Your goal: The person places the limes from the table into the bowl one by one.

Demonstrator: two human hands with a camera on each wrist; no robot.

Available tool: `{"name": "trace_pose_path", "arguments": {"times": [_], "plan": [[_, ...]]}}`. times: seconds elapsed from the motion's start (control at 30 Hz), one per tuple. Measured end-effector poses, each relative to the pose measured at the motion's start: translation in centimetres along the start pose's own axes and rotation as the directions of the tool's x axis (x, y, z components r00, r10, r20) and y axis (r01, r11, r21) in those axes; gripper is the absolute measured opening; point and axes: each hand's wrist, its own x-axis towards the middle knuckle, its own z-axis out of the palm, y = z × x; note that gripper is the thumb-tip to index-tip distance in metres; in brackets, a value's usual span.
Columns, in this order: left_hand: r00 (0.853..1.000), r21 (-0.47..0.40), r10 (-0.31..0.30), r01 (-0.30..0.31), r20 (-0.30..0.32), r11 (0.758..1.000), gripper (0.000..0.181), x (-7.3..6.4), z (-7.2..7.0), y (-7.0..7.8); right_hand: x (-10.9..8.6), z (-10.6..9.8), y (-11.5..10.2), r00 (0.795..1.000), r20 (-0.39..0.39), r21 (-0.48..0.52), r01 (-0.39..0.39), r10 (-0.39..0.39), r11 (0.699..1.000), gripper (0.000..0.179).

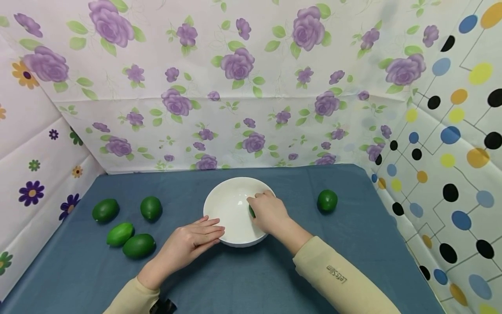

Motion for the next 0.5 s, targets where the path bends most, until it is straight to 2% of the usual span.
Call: {"name": "trace_pose_path", "arguments": {"times": [0.5], "plan": [[1.0,0.0,-0.002,0.002,0.002,1.0,0.037,-0.04,0.01,-0.03,0.2,0.32,-0.29,1.0,-0.012,-0.039,-0.007,0.007,0.999,0.052]]}}
